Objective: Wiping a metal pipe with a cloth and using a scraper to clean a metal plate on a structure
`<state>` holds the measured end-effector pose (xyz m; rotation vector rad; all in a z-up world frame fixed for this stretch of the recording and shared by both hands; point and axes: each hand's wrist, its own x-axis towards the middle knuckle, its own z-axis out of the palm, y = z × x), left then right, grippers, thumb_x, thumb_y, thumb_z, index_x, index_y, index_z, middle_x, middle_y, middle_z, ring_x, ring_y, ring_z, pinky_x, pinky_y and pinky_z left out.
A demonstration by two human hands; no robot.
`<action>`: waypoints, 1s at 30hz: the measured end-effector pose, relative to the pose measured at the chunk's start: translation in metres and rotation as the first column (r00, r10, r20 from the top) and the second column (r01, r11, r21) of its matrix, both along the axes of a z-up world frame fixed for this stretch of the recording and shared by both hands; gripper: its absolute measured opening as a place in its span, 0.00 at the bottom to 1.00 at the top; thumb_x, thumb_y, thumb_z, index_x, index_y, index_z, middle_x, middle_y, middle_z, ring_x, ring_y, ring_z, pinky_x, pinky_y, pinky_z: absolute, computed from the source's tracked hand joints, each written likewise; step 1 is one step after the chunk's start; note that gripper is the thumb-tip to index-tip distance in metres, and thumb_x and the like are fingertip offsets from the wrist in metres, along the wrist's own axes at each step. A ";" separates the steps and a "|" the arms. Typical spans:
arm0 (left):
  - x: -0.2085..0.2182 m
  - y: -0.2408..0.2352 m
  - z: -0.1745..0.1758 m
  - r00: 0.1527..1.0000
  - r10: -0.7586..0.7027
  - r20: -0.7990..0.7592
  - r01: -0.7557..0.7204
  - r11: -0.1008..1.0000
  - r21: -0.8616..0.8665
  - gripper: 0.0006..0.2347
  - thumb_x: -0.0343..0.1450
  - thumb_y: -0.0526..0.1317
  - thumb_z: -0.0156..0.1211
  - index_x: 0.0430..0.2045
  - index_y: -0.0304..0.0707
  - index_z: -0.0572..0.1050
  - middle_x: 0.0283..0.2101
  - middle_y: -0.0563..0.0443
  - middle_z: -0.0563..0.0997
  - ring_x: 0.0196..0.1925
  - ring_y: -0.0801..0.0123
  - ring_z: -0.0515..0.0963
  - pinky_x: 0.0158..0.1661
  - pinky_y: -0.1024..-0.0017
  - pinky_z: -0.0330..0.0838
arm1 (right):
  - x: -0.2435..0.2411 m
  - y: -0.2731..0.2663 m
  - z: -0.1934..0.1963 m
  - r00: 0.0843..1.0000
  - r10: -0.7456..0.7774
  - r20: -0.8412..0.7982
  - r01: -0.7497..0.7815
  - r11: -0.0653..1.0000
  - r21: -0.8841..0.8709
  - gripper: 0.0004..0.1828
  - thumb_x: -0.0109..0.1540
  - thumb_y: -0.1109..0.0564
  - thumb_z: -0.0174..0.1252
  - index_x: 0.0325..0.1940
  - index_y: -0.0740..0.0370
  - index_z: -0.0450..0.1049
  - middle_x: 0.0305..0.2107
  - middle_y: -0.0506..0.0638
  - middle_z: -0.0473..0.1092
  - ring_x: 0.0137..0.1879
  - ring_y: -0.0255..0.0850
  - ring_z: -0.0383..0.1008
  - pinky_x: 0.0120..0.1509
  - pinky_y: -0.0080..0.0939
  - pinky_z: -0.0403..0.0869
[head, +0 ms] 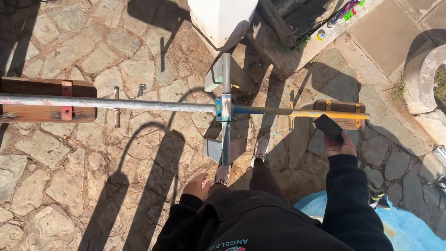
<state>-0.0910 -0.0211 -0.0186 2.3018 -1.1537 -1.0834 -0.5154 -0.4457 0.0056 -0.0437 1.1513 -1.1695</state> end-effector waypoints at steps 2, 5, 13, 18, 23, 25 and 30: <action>-0.015 -0.013 0.001 1.000 0.025 -0.001 -0.025 0.999 0.036 0.18 0.72 0.53 0.56 0.54 0.51 0.75 0.50 0.52 0.85 0.49 0.51 0.84 0.43 0.53 0.75 | 0.022 -0.032 -0.016 0.981 0.190 -0.027 -0.190 0.982 0.014 0.23 0.62 0.54 0.67 0.60 0.57 0.73 0.55 0.59 0.77 0.59 0.53 0.78 0.61 0.50 0.80; -0.036 -0.038 0.002 0.991 0.132 0.029 -0.133 0.991 0.031 0.19 0.72 0.54 0.56 0.53 0.50 0.77 0.49 0.52 0.86 0.49 0.53 0.84 0.43 0.54 0.76 | 0.070 -0.073 -0.015 0.978 0.208 -0.026 -0.203 0.970 0.137 0.18 0.57 0.60 0.71 0.50 0.57 0.75 0.47 0.55 0.79 0.53 0.48 0.80 0.55 0.42 0.83; -0.138 -0.112 0.011 0.948 0.311 -0.065 -0.311 0.950 0.009 0.17 0.73 0.51 0.57 0.55 0.52 0.76 0.47 0.54 0.85 0.48 0.58 0.84 0.41 0.57 0.77 | 0.141 -0.175 0.004 0.841 0.538 -0.060 -0.518 0.831 0.204 0.23 0.58 0.65 0.65 0.58 0.63 0.72 0.58 0.60 0.75 0.64 0.52 0.76 0.70 0.47 0.77; -0.170 -0.093 0.031 0.843 0.521 -0.134 -0.476 0.839 0.264 0.22 0.74 0.58 0.49 0.63 0.58 0.69 0.58 0.60 0.80 0.60 0.65 0.79 0.54 0.55 0.75 | 0.191 -0.193 0.028 0.678 0.730 -0.082 -0.698 0.676 0.236 0.26 0.58 0.61 0.66 0.61 0.63 0.71 0.58 0.57 0.74 0.66 0.49 0.75 0.72 0.45 0.76; -0.195 -0.070 0.016 0.787 0.615 -0.041 -0.601 0.781 0.167 0.21 0.72 0.60 0.49 0.59 0.62 0.72 0.54 0.64 0.82 0.53 0.60 0.82 0.45 0.55 0.76 | 0.225 -0.178 0.029 0.531 0.799 -0.283 -0.790 0.587 0.177 0.15 0.57 0.51 0.73 0.44 0.55 0.78 0.40 0.49 0.79 0.44 0.42 0.80 0.38 0.39 0.78; -0.207 -0.063 0.013 0.781 0.621 -0.069 -0.606 0.780 0.156 0.22 0.73 0.59 0.49 0.61 0.60 0.70 0.55 0.62 0.81 0.54 0.59 0.81 0.46 0.55 0.76 | 0.239 -0.154 0.060 0.573 0.792 -0.212 -0.779 0.607 0.158 0.21 0.57 0.55 0.70 0.53 0.59 0.75 0.50 0.52 0.77 0.55 0.44 0.78 0.54 0.40 0.77; -0.230 -0.052 -0.013 0.745 0.661 -0.087 -0.657 0.751 0.070 0.20 0.73 0.56 0.54 0.58 0.59 0.72 0.51 0.63 0.85 0.49 0.59 0.84 0.43 0.57 0.78 | 0.252 -0.137 0.092 0.550 0.832 -0.075 -0.826 0.555 0.097 0.22 0.62 0.57 0.63 0.61 0.61 0.77 0.54 0.51 0.77 0.60 0.37 0.79 0.71 0.36 0.75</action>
